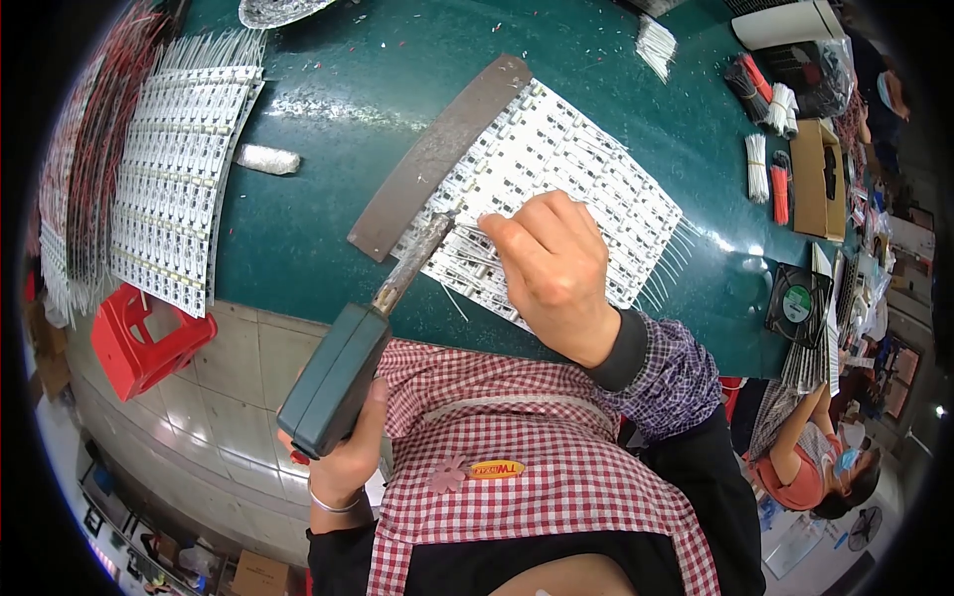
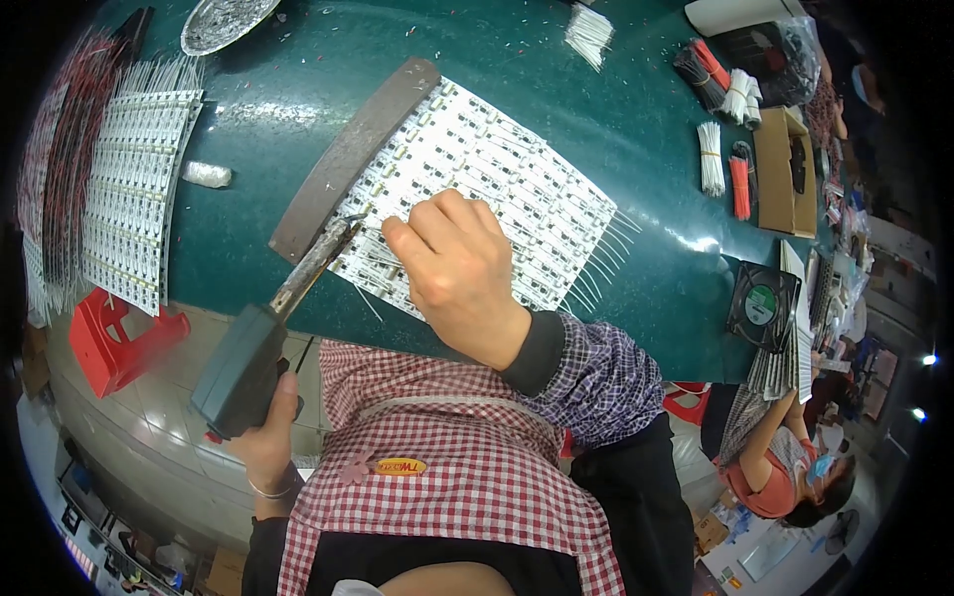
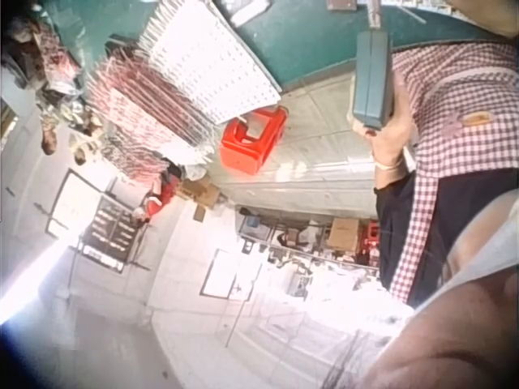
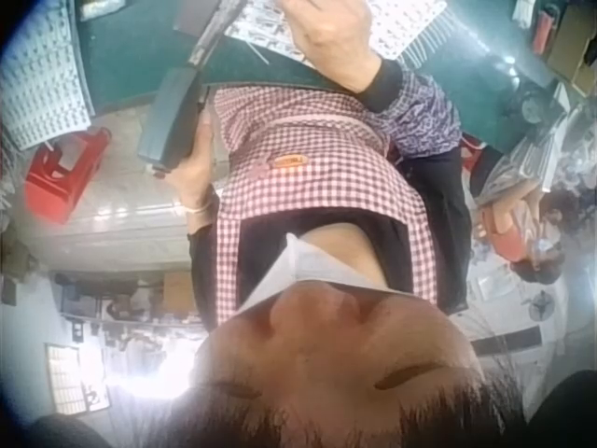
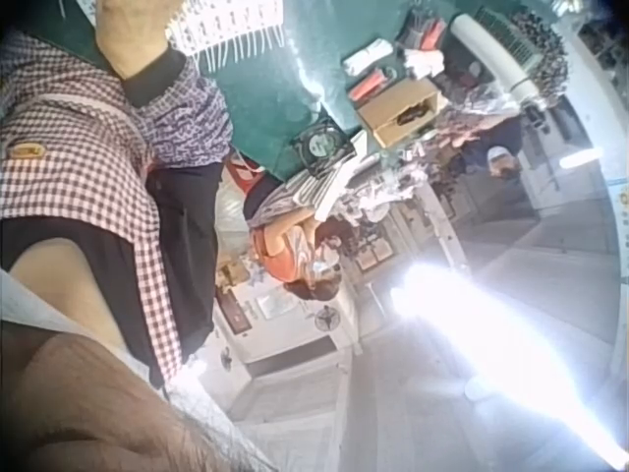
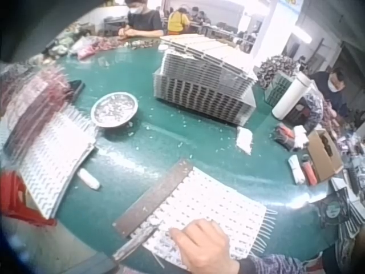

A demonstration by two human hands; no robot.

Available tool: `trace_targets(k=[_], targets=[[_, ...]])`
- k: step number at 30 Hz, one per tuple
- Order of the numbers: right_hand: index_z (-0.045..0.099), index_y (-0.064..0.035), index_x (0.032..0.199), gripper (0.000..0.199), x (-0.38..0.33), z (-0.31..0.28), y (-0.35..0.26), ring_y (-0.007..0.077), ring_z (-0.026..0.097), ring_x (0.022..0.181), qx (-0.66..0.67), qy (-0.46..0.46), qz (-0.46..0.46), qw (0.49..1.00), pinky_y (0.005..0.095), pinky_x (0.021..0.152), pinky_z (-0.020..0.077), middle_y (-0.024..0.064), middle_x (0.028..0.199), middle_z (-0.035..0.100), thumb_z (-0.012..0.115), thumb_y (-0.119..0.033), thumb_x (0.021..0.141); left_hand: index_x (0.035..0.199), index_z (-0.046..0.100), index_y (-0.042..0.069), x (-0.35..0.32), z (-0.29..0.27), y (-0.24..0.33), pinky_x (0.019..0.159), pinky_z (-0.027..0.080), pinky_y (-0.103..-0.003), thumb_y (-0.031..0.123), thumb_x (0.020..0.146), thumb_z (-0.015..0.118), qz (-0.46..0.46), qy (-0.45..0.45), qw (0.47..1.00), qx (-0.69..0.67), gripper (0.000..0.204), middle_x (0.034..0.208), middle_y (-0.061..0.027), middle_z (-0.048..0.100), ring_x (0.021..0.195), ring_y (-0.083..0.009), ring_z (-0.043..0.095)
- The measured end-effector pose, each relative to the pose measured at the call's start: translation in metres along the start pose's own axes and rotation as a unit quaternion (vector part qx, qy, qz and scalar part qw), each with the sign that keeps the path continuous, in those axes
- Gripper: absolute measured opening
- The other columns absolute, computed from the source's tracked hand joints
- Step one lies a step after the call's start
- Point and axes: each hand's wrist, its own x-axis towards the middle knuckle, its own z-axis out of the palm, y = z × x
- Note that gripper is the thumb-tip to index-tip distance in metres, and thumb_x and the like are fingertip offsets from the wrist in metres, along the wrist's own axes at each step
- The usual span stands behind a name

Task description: The person inserts small wires into the edges of circuit boards and solders them using a handheld soldering gun, picking up additional wires and new boards from stacks on the workbench.

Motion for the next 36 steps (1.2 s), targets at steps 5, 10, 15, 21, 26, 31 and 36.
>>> trace_targets(k=[5, 10, 15, 21, 26, 31, 36], targets=[[0.066, -0.0043, 0.089, 0.024, 0.001, 0.001, 0.0, 0.0199, 0.053, 0.075, 0.001, -0.004, -0.001, 1.0, 0.0329, 0.064, 0.04, 0.0031, 0.075, 0.053, 0.063, 0.001, 0.066, 0.091, 0.069, -0.004, 0.004, 0.002, 0.0, 0.058, 0.052, -0.028, -0.001, 0.072, 0.075, -0.001, -0.005, 1.0, 0.002, 0.02, 0.081, -0.0107, 0.069, 0.065, -0.0177, 0.067], [0.069, -0.0052, 0.09, 0.025, 0.002, 0.003, 0.001, 0.0212, 0.053, 0.071, 0.007, 0.002, 0.005, 1.0, 0.0336, 0.061, 0.0397, 0.004, 0.071, 0.051, 0.07, 0.005, 0.067, 0.091, 0.069, -0.005, 0.006, 0.003, 0.002, 0.059, 0.052, -0.028, -0.003, 0.071, 0.074, -0.059, -0.018, 0.998, -0.02, 0.021, 0.082, -0.0112, 0.068, 0.065, -0.0189, 0.067], [0.069, -0.005, 0.09, 0.025, 0.001, 0.001, -0.002, 0.021, 0.053, 0.071, 0.01, 0.003, 0.006, 1.0, 0.0335, 0.061, 0.0399, 0.0039, 0.071, 0.051, 0.07, 0.005, 0.067, 0.092, 0.068, -0.005, 0.007, 0.003, 0.003, 0.058, 0.051, -0.029, -0.003, 0.07, 0.072, -0.022, -0.029, 0.999, -0.002, 0.022, 0.08, -0.0123, 0.067, 0.065, -0.0208, 0.066], [0.069, -0.005, 0.09, 0.025, 0.001, 0.002, -0.001, 0.0211, 0.053, 0.071, 0.007, 0.007, 0.005, 1.0, 0.0336, 0.061, 0.0401, 0.0039, 0.071, 0.052, 0.071, 0.005, 0.066, 0.093, 0.069, -0.005, 0.002, -0.001, -0.002, 0.058, 0.051, -0.028, -0.001, 0.072, 0.074, -0.052, -0.039, 0.998, -0.009, 0.022, 0.082, -0.0114, 0.069, 0.067, -0.0196, 0.067], [0.069, -0.0052, 0.09, 0.026, 0.0, 0.003, -0.001, 0.0211, 0.054, 0.072, 0.004, 0.009, 0.001, 1.0, 0.0335, 0.061, 0.0405, 0.0038, 0.071, 0.052, 0.071, 0.005, 0.066, 0.109, 0.063, -0.002, -0.011, -0.005, -0.008, 0.06, 0.046, -0.024, -0.002, 0.08, 0.073, -0.061, -0.029, 0.997, -0.034, 0.031, 0.092, -0.0051, 0.064, 0.071, -0.0107, 0.058], [0.069, -0.0046, 0.089, 0.025, 0.0, 0.004, -0.001, 0.0215, 0.054, 0.072, 0.005, 0.008, 0.005, 1.0, 0.0337, 0.06, 0.0407, 0.0042, 0.071, 0.052, 0.071, 0.006, 0.065, 0.112, 0.062, -0.003, -0.01, -0.003, -0.006, 0.057, 0.045, -0.022, -0.003, 0.08, 0.072, -0.059, -0.012, 0.997, -0.046, 0.033, 0.096, -0.0068, 0.064, 0.071, -0.0098, 0.058], [0.066, -0.0041, 0.089, 0.025, 0.0, 0.003, -0.002, 0.0221, 0.054, 0.077, 0.026, 0.044, 0.018, 0.999, 0.0341, 0.064, 0.0402, 0.0047, 0.076, 0.053, 0.064, 0.002, 0.065, 0.098, 0.07, -0.005, -0.008, -0.002, -0.001, 0.063, 0.053, -0.028, 0.002, 0.075, 0.077, -0.115, 0.004, 0.991, -0.062, 0.025, 0.088, -0.0112, 0.072, 0.073, -0.0165, 0.069]])
